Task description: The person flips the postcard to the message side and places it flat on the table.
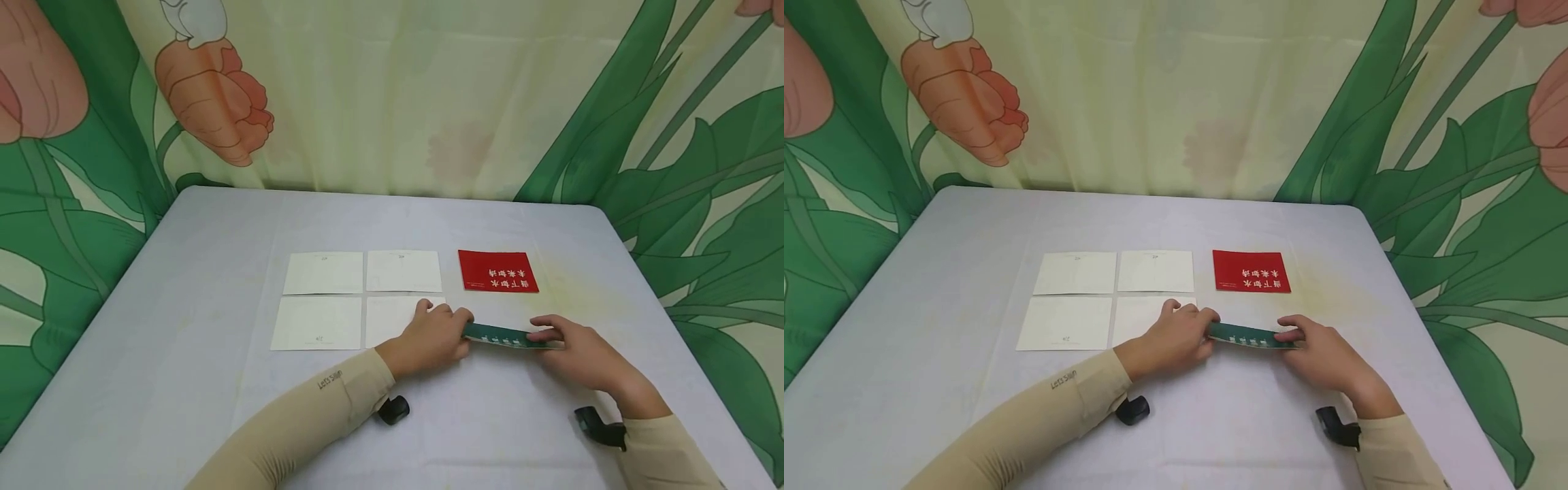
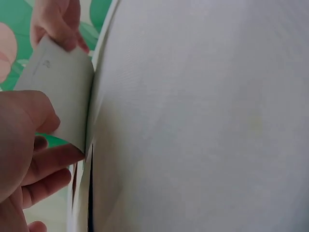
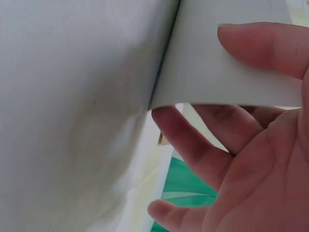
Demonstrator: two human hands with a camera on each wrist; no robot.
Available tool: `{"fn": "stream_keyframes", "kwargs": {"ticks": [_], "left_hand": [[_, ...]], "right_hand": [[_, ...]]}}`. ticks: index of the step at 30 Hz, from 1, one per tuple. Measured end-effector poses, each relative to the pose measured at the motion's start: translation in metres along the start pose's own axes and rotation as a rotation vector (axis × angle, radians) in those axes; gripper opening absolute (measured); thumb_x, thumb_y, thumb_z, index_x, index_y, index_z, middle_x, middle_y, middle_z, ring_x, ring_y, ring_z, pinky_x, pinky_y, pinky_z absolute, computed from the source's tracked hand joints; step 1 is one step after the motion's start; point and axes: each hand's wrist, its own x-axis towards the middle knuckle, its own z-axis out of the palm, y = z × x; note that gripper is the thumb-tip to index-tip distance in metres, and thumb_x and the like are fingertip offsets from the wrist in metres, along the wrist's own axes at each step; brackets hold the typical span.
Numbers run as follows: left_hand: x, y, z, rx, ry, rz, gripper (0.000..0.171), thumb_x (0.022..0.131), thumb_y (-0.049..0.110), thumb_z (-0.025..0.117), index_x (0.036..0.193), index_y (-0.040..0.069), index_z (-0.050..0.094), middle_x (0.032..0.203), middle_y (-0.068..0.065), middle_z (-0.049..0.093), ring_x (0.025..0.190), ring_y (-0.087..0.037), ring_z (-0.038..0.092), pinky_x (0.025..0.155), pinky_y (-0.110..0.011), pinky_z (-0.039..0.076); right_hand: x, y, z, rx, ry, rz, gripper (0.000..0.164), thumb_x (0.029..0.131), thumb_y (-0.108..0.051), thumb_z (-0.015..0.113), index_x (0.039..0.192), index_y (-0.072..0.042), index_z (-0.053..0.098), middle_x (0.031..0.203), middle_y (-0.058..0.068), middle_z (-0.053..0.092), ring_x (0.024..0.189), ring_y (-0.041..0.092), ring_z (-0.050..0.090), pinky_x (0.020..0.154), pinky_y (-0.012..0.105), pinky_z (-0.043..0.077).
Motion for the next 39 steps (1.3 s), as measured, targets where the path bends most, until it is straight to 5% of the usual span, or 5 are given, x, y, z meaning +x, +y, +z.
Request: {"fn": "stream_keyframes", "kwargs": {"ticks": [8,15,19,26,39], "left_hand": [[0.002,-0.007,-0.004,-0.265,0.093,-0.081,0.044,0.091,0.016,0.07,0.13,0.008,0.051,0.081,0.013,0.066,0.082,-0.005,0.059,0.088,-0.038,0.036],[0.003,-0.009,-0.004,-0.486,0.266,-0.127,0.058,0.09,0.008,0.072,0.138,0.002,0.041,0.081,0.006,0.066,0.059,-0.005,0.052,0.065,-0.018,0.045],[0.003,-0.01,-0.007,-0.499,0.311,-0.131,0.044,0.092,0.006,0.07,0.13,0.003,0.048,0.088,0.0,0.069,0.066,-0.009,0.058,0.067,-0.018,0.046],[0.004,-0.011,-0.005,-0.373,0.26,-0.096,0.026,0.093,0.009,0.069,0.118,0.005,0.066,0.093,-0.002,0.072,0.078,-0.014,0.059,0.07,-0.02,0.045],[0.003,-0.009,-0.004,-0.463,0.262,-0.159,0.027,0.092,0.004,0.07,0.119,0.004,0.071,0.107,-0.006,0.063,0.092,-0.012,0.057,0.075,-0.014,0.045]], "right_hand": [[0.001,0.008,-0.005,0.097,0.054,0.004,0.055,0.096,-0.021,0.065,0.142,0.001,0.044,0.121,0.024,0.065,0.103,0.035,0.063,0.081,0.049,0.054],[0.004,0.004,-0.001,0.175,0.224,-0.001,0.076,0.097,-0.021,0.067,0.153,0.004,0.021,0.105,0.017,0.065,0.091,0.029,0.061,0.07,0.02,0.05],[0.003,0.0,0.0,0.206,0.322,0.005,0.078,0.095,-0.019,0.071,0.151,0.006,0.022,0.11,0.019,0.055,0.097,0.035,0.062,0.069,0.014,0.049],[0.005,0.003,0.008,0.183,0.447,0.008,0.053,0.095,-0.019,0.07,0.132,0.004,0.039,0.11,0.017,0.053,0.092,0.032,0.061,0.063,0.014,0.048],[0.026,0.045,0.025,0.093,0.469,0.035,0.051,0.093,-0.037,0.072,0.128,-0.005,0.053,0.108,0.01,0.055,0.092,0.029,0.061,0.061,0.018,0.051]]}}
